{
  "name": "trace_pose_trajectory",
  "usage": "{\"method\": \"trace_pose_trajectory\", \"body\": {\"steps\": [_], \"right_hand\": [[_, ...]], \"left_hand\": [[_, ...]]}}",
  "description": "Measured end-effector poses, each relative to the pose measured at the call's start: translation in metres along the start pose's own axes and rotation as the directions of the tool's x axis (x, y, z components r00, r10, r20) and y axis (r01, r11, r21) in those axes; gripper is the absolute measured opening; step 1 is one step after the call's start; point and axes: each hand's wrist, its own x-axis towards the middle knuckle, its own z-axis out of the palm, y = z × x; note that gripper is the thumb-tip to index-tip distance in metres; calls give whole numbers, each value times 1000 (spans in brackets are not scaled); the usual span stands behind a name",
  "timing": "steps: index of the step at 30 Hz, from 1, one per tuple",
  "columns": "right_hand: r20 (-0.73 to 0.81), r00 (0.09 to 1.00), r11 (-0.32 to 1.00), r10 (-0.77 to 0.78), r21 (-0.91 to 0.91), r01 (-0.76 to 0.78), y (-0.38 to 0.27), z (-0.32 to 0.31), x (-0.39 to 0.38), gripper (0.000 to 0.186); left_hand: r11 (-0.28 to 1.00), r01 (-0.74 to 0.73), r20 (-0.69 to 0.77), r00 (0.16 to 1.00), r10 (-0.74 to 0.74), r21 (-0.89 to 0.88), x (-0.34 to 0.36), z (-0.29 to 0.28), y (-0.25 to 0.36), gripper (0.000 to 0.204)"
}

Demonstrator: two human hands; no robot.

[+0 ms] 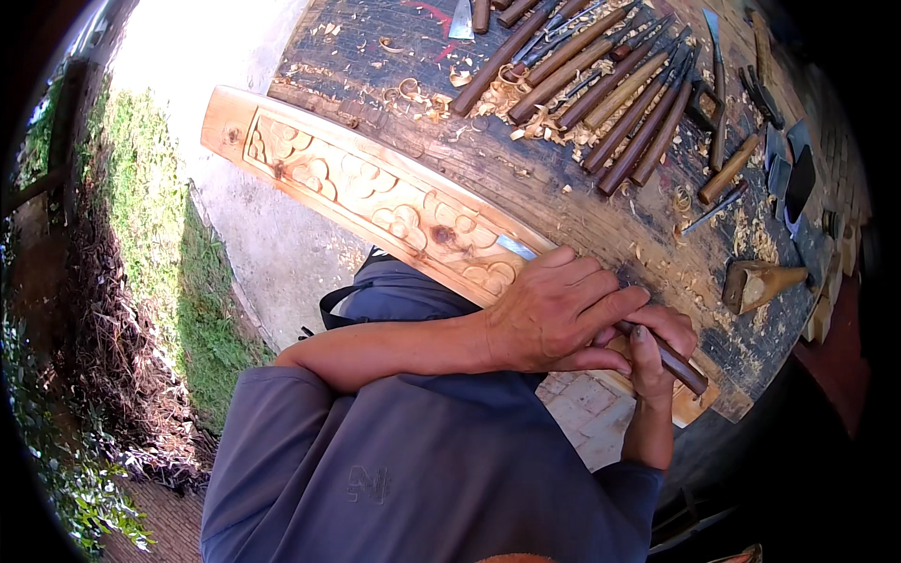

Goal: The person carves decorative floral patterns into a long wooden board using a variety of chisels and gouges. They use their hands to guide the tools along the wood and clear away wood shavings from the surface.

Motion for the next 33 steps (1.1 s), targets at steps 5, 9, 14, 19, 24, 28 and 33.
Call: {"method": "trace_pose_trajectory", "body": {"steps": [5,9,14,19,24,28,33], "right_hand": [[-60,998,986,-4,-166,-6,-1,-19,-15,27],[-79,995,994,60,-91,-67,-2,-19,-18,30],[-79,994,995,76,-64,-81,-11,-14,-8,27],[-113,991,984,65,-156,-83,2,-19,-15,27],[-106,992,986,71,-144,-86,1,-10,-10,25],[-80,995,992,58,-105,-67,-2,-4,-3,23],[-69,997,993,37,-106,-44,-6,3,4,22]], "left_hand": [[994,-103,0,995,103,-35,1,5,0,90],[992,-124,37,991,125,-39,2,4,0,92],[994,-109,34,993,109,-16,3,3,0,94],[996,-91,26,995,91,-2,3,5,1,93],[999,-47,3,999,47,8,5,3,2,87],[998,-50,4,999,50,35,6,-1,2,82],[999,-9,-65,998,12,42,5,2,2,79]]}}
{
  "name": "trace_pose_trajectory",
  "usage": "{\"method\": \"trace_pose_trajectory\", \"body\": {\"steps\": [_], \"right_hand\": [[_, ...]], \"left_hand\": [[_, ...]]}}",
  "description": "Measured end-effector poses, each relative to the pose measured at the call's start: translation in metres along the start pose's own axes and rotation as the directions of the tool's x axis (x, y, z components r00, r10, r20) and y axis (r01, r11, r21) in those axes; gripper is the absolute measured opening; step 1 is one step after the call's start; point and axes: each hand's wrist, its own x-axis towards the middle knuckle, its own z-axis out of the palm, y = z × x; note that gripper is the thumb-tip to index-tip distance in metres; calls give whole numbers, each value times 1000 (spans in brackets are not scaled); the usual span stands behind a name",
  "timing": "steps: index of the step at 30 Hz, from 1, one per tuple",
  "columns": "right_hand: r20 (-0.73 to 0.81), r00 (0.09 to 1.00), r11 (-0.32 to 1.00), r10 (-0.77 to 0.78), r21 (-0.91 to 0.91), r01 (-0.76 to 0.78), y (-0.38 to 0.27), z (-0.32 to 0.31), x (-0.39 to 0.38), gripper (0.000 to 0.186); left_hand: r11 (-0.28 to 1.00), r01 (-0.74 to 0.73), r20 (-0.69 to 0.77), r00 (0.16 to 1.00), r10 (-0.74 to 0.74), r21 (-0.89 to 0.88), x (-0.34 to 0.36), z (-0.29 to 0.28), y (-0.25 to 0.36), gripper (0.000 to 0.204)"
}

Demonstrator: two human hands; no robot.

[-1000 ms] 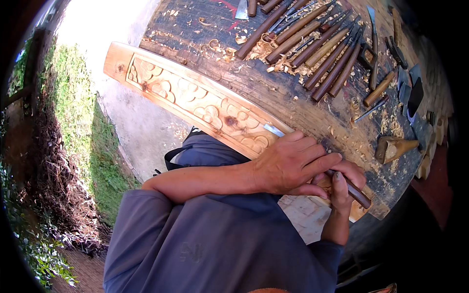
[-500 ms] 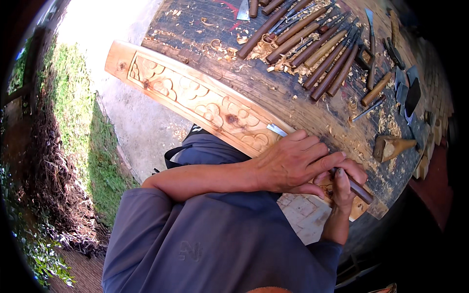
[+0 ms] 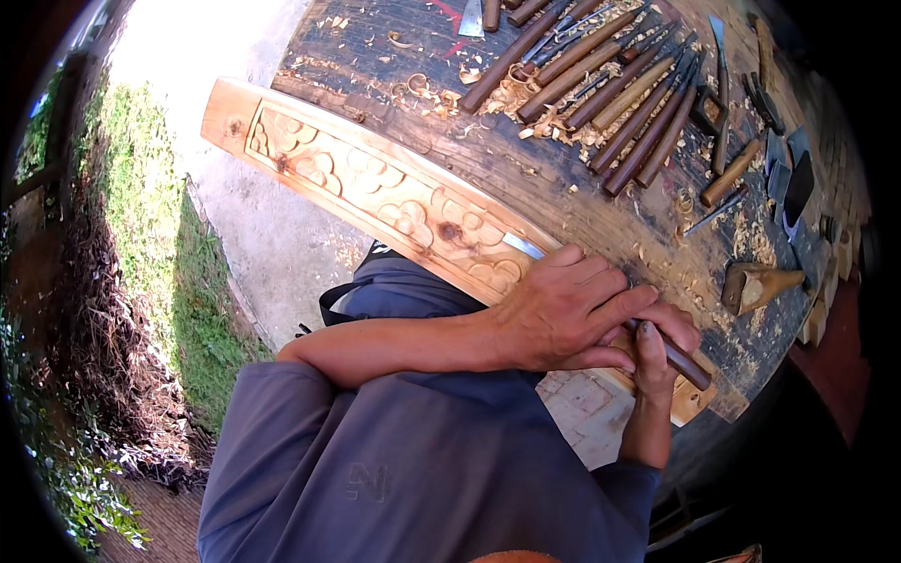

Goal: The person carves decorative floral patterns into a long wooden board using a variety of chisels and gouges. They use their hands to guide the tools along the wood and clear away wood shavings from the surface.

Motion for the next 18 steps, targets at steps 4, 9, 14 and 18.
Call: {"method": "trace_pose_trajectory", "body": {"steps": [4,9,14,18], "right_hand": [[14,1000,1000,6,2,-6,2,-2,-2,21],[31,999,999,25,20,-26,0,6,1,22],[41,998,999,42,5,-43,6,6,-2,23],[48,998,997,-45,-66,49,5,-1,-3,26]], "left_hand": [[1000,4,6,1000,-4,15,1,-3,1,76],[999,37,-58,998,-35,20,-1,-2,-2,71],[998,61,-58,997,-60,23,-2,-10,0,74],[997,18,-10,1000,-19,-72,-3,-11,0,81]]}}
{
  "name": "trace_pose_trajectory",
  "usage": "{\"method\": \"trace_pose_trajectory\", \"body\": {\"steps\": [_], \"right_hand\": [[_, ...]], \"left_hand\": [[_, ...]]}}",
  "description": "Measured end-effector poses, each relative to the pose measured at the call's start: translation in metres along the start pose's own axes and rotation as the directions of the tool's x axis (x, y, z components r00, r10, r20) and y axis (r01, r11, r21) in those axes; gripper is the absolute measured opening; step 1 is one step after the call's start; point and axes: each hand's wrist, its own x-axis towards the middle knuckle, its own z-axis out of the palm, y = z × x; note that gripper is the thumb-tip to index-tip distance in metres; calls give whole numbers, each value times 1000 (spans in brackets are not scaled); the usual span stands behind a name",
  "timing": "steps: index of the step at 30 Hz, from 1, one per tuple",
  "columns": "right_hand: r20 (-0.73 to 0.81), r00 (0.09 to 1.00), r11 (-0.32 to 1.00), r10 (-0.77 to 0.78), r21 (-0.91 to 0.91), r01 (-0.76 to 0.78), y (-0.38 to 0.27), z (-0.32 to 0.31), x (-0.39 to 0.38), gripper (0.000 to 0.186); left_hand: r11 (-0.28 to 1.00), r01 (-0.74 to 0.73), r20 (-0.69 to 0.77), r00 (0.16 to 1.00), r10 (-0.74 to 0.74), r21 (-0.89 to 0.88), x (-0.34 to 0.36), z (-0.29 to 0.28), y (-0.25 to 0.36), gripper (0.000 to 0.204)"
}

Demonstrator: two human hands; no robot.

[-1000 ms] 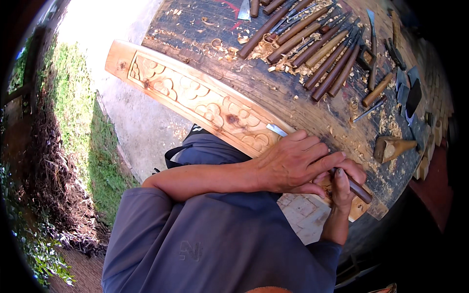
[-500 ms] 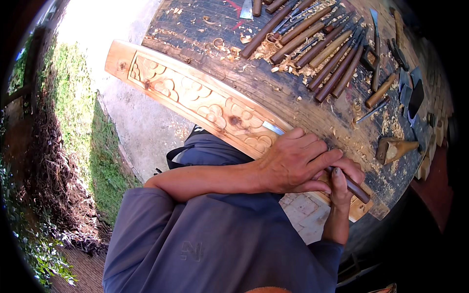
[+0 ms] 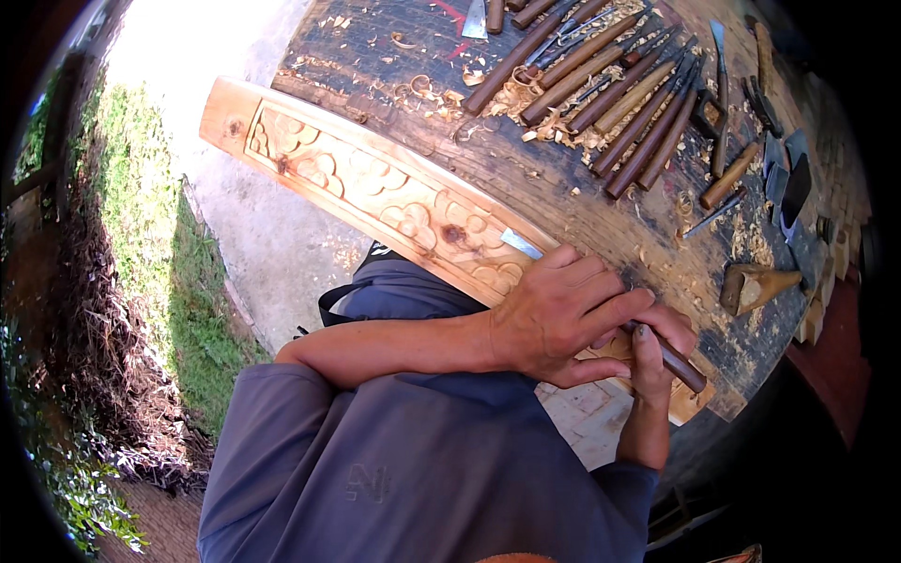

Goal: The person carves decorative floral patterns into a long wooden board using a variety of chisels and gouges. They use their hands to guide the tools along the wood and clear away wood shavings from the surface.

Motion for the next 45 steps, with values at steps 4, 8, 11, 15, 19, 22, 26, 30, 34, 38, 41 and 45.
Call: {"method": "trace_pose_trajectory", "body": {"steps": [4,8,11,15,19,22,26,30,34,38,41,45], "right_hand": [[-20,998,993,64,103,-62,-11,-4,-3,26],[-29,997,989,73,129,-69,-17,-3,-1,25],[-61,992,989,113,105,-107,-10,-3,-7,27],[-62,998,1000,25,14,-24,-8,-4,0,25],[-76,997,1000,20,-18,-22,-2,0,-4,21],[-56,998,1000,3,-30,-5,-4,2,1,21],[-56,998,1000,6,8,-6,-5,5,3,21],[-48,999,1000,6,6,-6,-12,-5,3,20],[-54,998,999,35,35,-33,-13,-1,5,22],[-75,996,998,38,-48,-42,-7,0,1,24],[-73,997,999,22,-38,-25,-7,2,1,24],[-62,997,999,35,-33,-37,-4,3,0,22]], "left_hand": [[996,-54,75,995,60,-70,0,3,0,87],[996,-63,80,994,69,-66,2,3,2,91],[997,-52,78,995,57,-62,3,2,1,94],[998,-45,35,998,46,-34,3,5,0,99],[999,-29,34,999,30,-26,4,4,0,101],[1000,-11,-33,999,11,8,6,-2,2,100],[1000,-24,-43,999,23,-9,4,0,0,101],[997,-62,-37,998,60,-54,4,4,0,103],[997,-52,-30,998,51,-62,4,1,0,107],[997,-41,-42,998,38,-62,6,0,0,106],[998,-38,-66,997,34,-55,6,1,0,105],[998,-31,-78,997,27,-46,7,0,0,102]]}}
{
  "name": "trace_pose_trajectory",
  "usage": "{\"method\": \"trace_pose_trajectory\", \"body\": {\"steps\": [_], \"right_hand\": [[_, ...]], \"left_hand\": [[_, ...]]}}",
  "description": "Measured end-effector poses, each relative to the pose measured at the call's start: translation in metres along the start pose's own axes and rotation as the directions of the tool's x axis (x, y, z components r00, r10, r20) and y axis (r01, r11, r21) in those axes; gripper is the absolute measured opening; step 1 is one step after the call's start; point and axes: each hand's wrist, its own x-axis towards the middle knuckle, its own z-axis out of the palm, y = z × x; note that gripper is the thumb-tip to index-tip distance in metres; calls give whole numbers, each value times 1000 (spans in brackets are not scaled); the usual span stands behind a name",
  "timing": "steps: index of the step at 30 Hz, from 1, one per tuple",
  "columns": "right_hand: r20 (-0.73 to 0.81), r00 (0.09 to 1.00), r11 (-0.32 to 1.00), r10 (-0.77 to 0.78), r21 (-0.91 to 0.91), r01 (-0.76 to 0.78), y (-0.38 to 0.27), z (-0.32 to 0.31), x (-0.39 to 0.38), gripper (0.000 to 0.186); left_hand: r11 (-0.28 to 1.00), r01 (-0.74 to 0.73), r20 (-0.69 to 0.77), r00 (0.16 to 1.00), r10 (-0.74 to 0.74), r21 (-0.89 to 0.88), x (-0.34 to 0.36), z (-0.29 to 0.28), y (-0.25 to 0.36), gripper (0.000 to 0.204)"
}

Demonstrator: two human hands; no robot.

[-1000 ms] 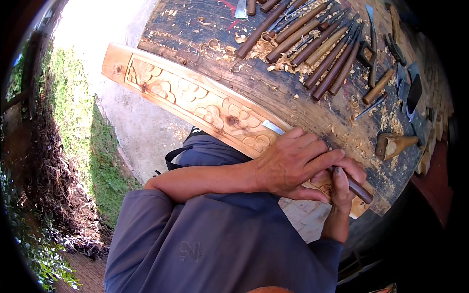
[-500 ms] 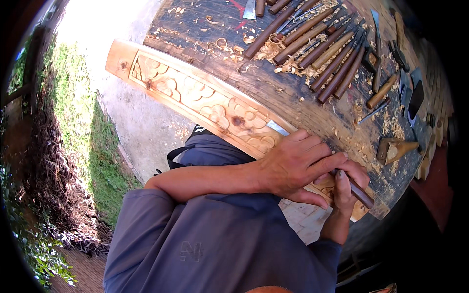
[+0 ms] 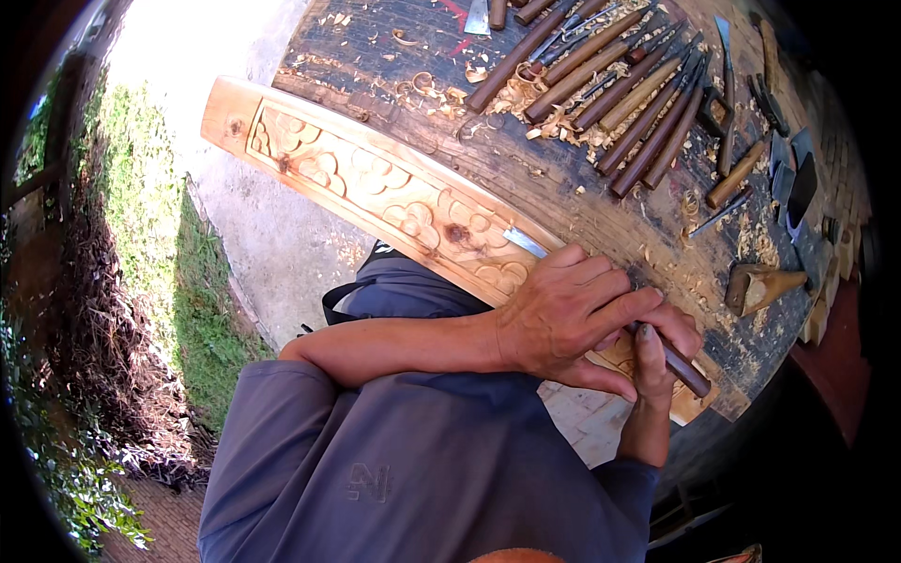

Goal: The person carves decorative floral patterns into a long wooden board using a variety of chisels and gouges. They use their hands to guide the tools along the wood and clear away wood shavings from the surface.

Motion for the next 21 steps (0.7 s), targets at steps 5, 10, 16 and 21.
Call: {"method": "trace_pose_trajectory", "body": {"steps": [5,10,16,21], "right_hand": [[-10,1000,999,-3,41,4,1,2,0,21],[-14,999,999,-33,27,33,3,4,1,21],[-18,999,998,-36,51,37,9,5,-2,20],[-8,999,996,-50,74,50,7,6,-1,18]], "left_hand": [[1000,7,-7,1000,-7,-1,-1,3,-1,99],[1000,15,-32,999,-14,28,-1,3,-1,98],[999,28,1,1000,-28,29,0,3,1,97],[999,14,16,1000,-15,39,-2,2,1,96]]}}
